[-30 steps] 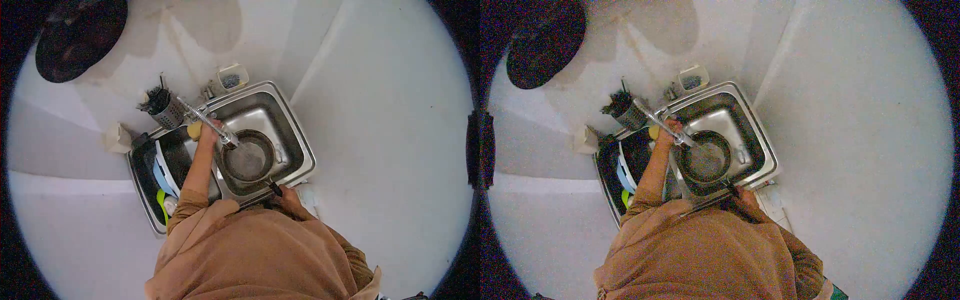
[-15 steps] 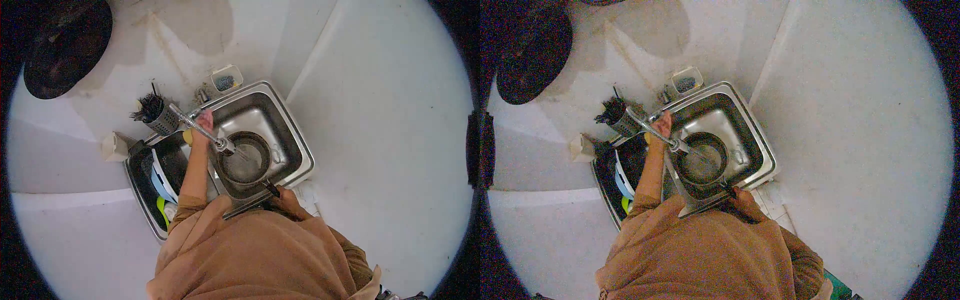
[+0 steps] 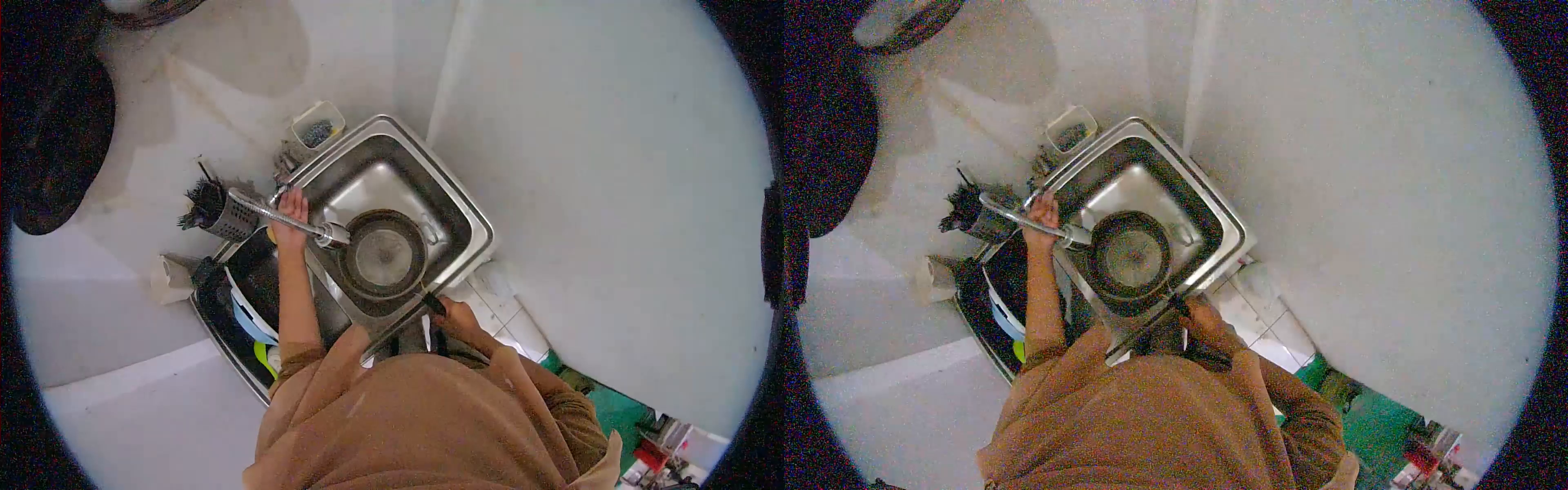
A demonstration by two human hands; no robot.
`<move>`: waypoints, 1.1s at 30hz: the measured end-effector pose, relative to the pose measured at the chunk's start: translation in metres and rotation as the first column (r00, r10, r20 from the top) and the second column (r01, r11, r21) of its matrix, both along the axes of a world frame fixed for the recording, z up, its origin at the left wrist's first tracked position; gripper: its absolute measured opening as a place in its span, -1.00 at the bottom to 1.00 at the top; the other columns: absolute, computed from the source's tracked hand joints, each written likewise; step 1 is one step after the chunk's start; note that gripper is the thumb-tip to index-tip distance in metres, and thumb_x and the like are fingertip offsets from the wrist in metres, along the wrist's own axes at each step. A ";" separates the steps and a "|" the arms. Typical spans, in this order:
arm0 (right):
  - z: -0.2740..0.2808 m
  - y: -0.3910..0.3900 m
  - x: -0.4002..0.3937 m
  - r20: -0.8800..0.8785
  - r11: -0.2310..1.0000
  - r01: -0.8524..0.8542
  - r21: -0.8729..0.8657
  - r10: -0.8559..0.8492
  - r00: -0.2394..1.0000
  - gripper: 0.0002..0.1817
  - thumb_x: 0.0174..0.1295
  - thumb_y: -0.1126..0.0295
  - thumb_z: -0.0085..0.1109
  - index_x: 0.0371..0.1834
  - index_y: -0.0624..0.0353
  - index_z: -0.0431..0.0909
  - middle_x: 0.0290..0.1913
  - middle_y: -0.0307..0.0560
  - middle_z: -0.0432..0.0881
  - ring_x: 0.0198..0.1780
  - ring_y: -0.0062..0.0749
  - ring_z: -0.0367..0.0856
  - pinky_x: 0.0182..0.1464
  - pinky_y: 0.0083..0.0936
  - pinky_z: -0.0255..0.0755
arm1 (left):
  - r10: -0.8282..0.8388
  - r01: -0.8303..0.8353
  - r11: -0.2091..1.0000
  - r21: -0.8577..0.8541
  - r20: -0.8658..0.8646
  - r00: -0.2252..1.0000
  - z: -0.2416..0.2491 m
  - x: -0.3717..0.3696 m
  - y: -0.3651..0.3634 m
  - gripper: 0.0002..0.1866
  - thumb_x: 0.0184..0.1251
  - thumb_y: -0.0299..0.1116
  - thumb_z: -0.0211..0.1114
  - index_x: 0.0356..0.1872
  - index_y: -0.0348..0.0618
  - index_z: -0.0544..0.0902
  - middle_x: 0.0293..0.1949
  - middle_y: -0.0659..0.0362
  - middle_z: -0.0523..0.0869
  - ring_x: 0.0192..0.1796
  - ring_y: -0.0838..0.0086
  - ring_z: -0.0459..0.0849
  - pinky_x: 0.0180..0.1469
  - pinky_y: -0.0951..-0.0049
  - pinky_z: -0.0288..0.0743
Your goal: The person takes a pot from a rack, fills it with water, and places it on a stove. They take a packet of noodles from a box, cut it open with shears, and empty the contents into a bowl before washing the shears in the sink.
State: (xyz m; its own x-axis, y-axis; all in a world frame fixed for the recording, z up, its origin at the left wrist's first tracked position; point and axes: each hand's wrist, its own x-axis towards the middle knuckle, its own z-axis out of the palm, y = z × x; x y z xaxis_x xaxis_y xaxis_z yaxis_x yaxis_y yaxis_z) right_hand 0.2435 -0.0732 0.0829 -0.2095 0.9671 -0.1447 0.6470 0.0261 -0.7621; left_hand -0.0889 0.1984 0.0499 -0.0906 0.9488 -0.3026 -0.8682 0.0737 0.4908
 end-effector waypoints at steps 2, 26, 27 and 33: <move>0.022 -0.009 0.003 0.028 0.975 0.077 -0.210 -0.073 0.997 -0.64 0.00 0.30 0.16 -0.13 0.19 0.40 -0.48 0.19 0.51 -0.37 0.05 0.54 -0.33 -0.15 0.37 | 0.019 -0.023 0.998 -0.051 -0.078 0.997 0.002 0.014 -0.033 -0.53 -0.06 -0.62 0.03 0.01 -0.29 0.38 0.04 -0.07 0.50 0.12 0.20 0.48 0.18 0.28 0.37; 0.134 -0.498 0.088 0.062 0.195 0.937 -0.291 -0.973 0.222 -0.75 -0.03 0.35 0.16 -0.28 0.15 0.41 -0.60 0.15 0.46 -0.53 -0.04 0.49 -0.46 -0.26 0.32 | -0.869 0.844 0.474 -0.250 -0.284 0.405 0.032 0.398 -0.432 -0.37 -0.06 -0.59 -0.01 0.20 -0.25 0.24 0.13 0.01 0.40 0.10 0.27 0.43 0.05 0.45 0.38; 0.121 -0.523 0.077 0.055 0.112 0.957 -0.269 -0.990 0.131 -0.73 -0.04 0.34 0.17 -0.27 0.15 0.41 -0.57 0.17 0.47 -0.49 -0.01 0.50 -0.44 -0.24 0.33 | -0.896 0.870 0.421 -0.258 -0.268 0.354 0.032 0.420 -0.449 -0.34 -0.09 -0.60 0.00 0.21 -0.25 0.22 0.14 0.00 0.38 0.10 0.25 0.43 0.05 0.44 0.38; 0.081 -0.606 0.057 0.217 -0.444 0.789 -0.424 -0.896 -0.387 -0.68 -0.08 0.28 0.21 -0.25 0.14 0.42 -0.50 0.17 0.52 -0.39 0.05 0.54 -0.33 -0.19 0.37 | -0.919 0.938 -0.014 -0.346 -0.365 -0.148 0.003 0.546 -0.549 -0.34 -0.11 -0.56 0.01 0.20 -0.22 0.23 0.09 0.01 0.39 -0.02 0.33 0.48 -0.04 0.44 0.42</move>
